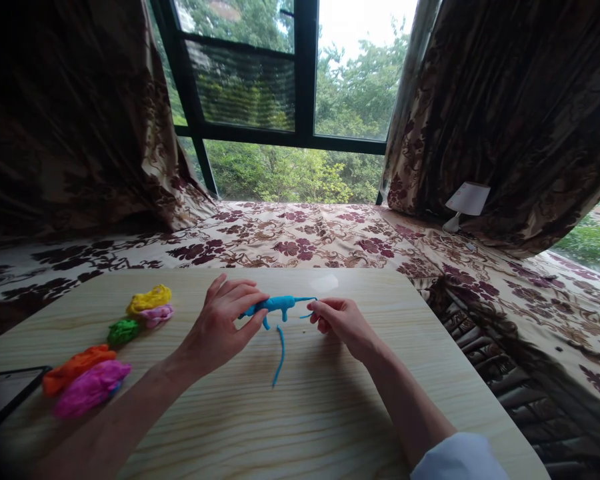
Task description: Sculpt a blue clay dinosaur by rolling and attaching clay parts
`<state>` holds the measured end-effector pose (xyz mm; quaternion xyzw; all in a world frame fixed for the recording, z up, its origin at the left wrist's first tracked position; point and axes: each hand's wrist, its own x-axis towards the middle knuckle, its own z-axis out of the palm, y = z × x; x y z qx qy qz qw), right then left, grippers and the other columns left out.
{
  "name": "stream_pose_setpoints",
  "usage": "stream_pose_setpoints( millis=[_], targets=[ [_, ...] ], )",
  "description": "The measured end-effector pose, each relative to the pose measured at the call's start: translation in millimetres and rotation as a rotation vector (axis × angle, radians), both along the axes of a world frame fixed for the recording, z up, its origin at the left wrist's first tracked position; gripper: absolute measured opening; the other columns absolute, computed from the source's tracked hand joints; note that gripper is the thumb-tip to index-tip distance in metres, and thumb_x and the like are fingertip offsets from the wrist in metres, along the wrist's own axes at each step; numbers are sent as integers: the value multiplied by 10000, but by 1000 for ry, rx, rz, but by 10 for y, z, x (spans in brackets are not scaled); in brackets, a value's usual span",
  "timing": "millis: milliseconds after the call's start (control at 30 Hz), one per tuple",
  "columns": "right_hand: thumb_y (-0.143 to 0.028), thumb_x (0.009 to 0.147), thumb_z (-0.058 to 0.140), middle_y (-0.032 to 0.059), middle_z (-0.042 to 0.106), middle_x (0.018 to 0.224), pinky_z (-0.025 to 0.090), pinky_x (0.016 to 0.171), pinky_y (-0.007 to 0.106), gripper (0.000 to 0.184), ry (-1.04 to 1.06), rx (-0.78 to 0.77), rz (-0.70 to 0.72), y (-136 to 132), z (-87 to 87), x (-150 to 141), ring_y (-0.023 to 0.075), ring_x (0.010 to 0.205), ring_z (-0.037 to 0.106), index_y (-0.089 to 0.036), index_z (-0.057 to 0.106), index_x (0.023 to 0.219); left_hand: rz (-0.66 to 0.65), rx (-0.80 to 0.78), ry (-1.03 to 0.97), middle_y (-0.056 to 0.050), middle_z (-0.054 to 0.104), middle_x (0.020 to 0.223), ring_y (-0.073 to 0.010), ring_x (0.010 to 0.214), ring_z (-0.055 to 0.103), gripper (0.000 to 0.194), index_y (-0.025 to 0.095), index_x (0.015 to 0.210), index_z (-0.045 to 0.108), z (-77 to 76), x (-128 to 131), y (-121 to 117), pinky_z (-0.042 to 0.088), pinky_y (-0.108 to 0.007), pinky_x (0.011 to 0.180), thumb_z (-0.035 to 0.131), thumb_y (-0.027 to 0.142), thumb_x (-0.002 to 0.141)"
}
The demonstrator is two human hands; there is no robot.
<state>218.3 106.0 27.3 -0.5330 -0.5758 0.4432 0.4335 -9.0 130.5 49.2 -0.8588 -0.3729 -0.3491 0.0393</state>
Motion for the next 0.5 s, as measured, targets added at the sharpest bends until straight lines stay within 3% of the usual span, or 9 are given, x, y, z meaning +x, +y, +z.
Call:
stream_pose_setpoints(
  millis=[200, 367, 500],
  targets=[
    [-548, 780, 490, 77, 661, 759, 422, 485, 196, 459, 45, -31, -38, 33, -28, 74, 85, 533, 527, -131, 661, 868, 28, -1, -22, -27, 647, 931, -201, 1040, 516, 182, 232, 932, 615, -16, -51, 57, 134, -470, 1060, 481, 254, 810],
    [-525, 802, 465, 33, 629, 675, 410, 477, 195, 427, 0, 51, -169, 122, -142, 191, 93, 511, 514, -147, 607, 942, 72, -22, -15, -30, 644, 942, -208, 1035, 517, 182, 241, 918, 627, -71, -131, 146, 155, -474, 1045, 496, 243, 792],
    [-507, 795, 477, 19, 617, 637, 414, 478, 207, 401, -45, 86, -192, 153, -200, 210, 100, 494, 514, -153, 611, 926, 90, -36, 13, -30, 642, 943, -210, 1025, 512, 188, 252, 916, 634, -118, -167, 178, 173, -473, 1035, 498, 237, 787]
  ],
)
